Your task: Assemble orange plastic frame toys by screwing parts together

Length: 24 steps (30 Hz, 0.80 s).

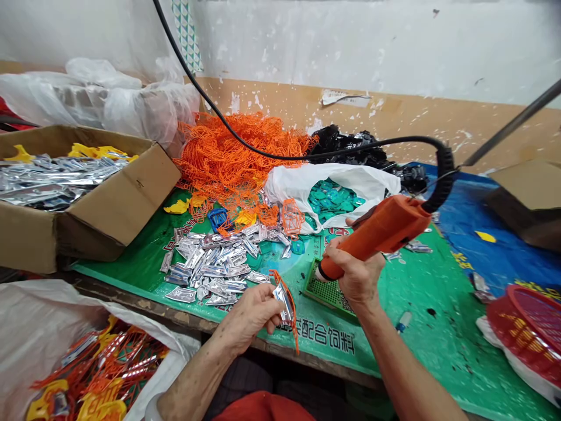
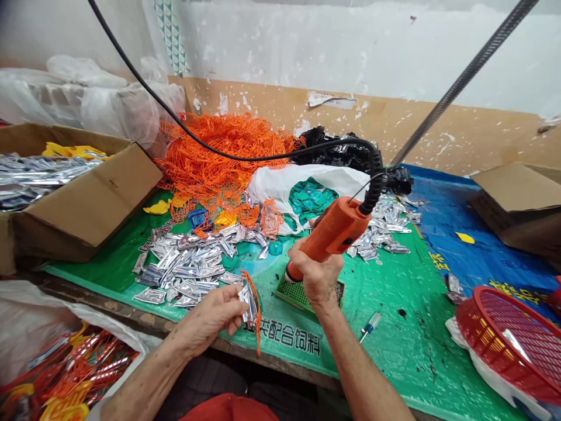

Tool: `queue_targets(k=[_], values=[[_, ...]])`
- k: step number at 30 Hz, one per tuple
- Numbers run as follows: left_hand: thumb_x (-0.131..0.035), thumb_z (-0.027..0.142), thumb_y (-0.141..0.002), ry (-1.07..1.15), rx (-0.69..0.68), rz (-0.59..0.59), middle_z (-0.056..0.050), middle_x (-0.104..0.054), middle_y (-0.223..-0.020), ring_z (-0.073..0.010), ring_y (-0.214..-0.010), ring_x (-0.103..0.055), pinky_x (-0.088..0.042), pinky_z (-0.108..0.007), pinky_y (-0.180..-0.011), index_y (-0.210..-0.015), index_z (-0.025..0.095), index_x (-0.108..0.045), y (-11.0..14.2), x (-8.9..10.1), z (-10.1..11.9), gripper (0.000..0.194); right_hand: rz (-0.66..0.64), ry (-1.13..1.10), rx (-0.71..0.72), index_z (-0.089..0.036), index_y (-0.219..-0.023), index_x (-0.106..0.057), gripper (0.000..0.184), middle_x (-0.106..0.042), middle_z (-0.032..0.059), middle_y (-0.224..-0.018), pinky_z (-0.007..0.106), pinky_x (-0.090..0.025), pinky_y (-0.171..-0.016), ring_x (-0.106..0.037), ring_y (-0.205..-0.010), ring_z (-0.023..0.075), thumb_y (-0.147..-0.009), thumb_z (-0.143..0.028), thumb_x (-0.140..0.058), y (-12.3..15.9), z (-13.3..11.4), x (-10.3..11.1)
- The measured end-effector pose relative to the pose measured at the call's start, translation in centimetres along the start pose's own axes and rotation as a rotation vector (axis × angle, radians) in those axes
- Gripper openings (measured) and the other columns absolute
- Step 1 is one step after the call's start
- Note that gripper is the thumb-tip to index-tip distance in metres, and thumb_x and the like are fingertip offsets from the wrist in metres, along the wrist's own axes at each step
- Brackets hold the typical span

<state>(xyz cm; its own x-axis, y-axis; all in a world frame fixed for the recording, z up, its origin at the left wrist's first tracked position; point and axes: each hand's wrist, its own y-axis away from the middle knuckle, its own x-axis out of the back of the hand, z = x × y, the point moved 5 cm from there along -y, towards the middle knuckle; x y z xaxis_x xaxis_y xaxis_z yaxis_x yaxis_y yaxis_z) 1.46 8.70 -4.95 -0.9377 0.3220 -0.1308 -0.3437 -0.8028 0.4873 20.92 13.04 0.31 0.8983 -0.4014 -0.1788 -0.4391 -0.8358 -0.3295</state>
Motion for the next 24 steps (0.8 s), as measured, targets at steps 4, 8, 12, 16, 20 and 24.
queue_targets(k=[4,8,12,16,20,24], values=[[-0.056,0.026,-0.058,-0.026,-0.010,-0.020,0.006,-0.051,-0.049,-0.0051,-0.042,-0.043,-0.034,-0.014,-0.037,-0.067,0.014,-0.058,-0.1,-0.2,0.4,0.015,0.006,-0.044,0.008,-0.016,-0.060,-0.061,0.011,-0.061,-0.0013,-0.063,0.032,-0.047,-0.057,-0.055,-0.055,0.0132,-0.061,-0.020,-0.071,-0.3,-1.1,0.1],[-0.052,0.025,-0.058,-0.047,-0.013,-0.037,0.002,-0.059,-0.053,-0.0064,-0.042,-0.048,-0.036,-0.014,-0.036,-0.069,0.015,-0.058,-0.3,-0.6,0.6,0.016,-0.002,-0.178,-0.012,-0.017,-0.084,-0.064,0.026,-0.060,-0.0040,-0.060,0.032,-0.047,-0.055,-0.056,-0.052,0.0139,-0.059,-0.016,-0.070,-0.4,-3.5,-0.1],[-0.051,0.025,-0.060,-0.071,-0.024,-0.045,0.000,-0.063,-0.055,-0.0074,-0.041,-0.050,-0.035,-0.014,-0.035,-0.070,0.016,-0.057,-0.5,-1.0,0.6,0.014,-0.110,-0.283,-0.007,-0.022,-0.101,-0.062,0.039,-0.060,-0.0037,-0.059,0.031,-0.047,-0.056,-0.057,-0.054,0.0148,-0.063,-0.012,-0.066,0.6,-6.3,-1.0],[-0.050,0.024,-0.060,-0.090,-0.037,-0.054,0.000,-0.064,-0.054,-0.0078,-0.040,-0.051,-0.035,-0.014,-0.034,-0.068,0.017,-0.056,-0.5,-1.1,0.6,0.012,-0.225,-0.350,-0.047,-0.028,-0.108,-0.060,0.047,-0.060,-0.0037,-0.063,0.033,-0.049,-0.063,-0.056,-0.059,0.0140,-0.065,-0.010,-0.062,2.3,-8.0,-2.1],[-0.051,0.025,-0.062,-0.104,-0.052,-0.064,-0.001,-0.065,-0.056,-0.0080,-0.040,-0.052,-0.034,-0.014,-0.034,-0.070,0.016,-0.057,-0.4,-1.0,0.7,0.013,-0.284,-0.381,-0.084,-0.031,-0.115,-0.057,0.055,-0.060,-0.0040,-0.064,0.031,-0.050,-0.064,-0.055,-0.059,0.0131,-0.064,-0.009,-0.064,3.5,-8.4,-3.0],[-0.052,0.027,-0.064,-0.113,-0.057,-0.057,-0.001,-0.065,-0.057,-0.0084,-0.041,-0.052,-0.034,-0.015,-0.035,-0.072,0.016,-0.058,-0.3,-1.1,0.8,0.015,-0.312,-0.387,-0.119,-0.032,-0.113,-0.058,0.054,-0.060,-0.0037,-0.064,0.031,-0.049,-0.064,-0.056,-0.061,0.0135,-0.065,-0.011,-0.066,4.0,-7.9,-3.6]])
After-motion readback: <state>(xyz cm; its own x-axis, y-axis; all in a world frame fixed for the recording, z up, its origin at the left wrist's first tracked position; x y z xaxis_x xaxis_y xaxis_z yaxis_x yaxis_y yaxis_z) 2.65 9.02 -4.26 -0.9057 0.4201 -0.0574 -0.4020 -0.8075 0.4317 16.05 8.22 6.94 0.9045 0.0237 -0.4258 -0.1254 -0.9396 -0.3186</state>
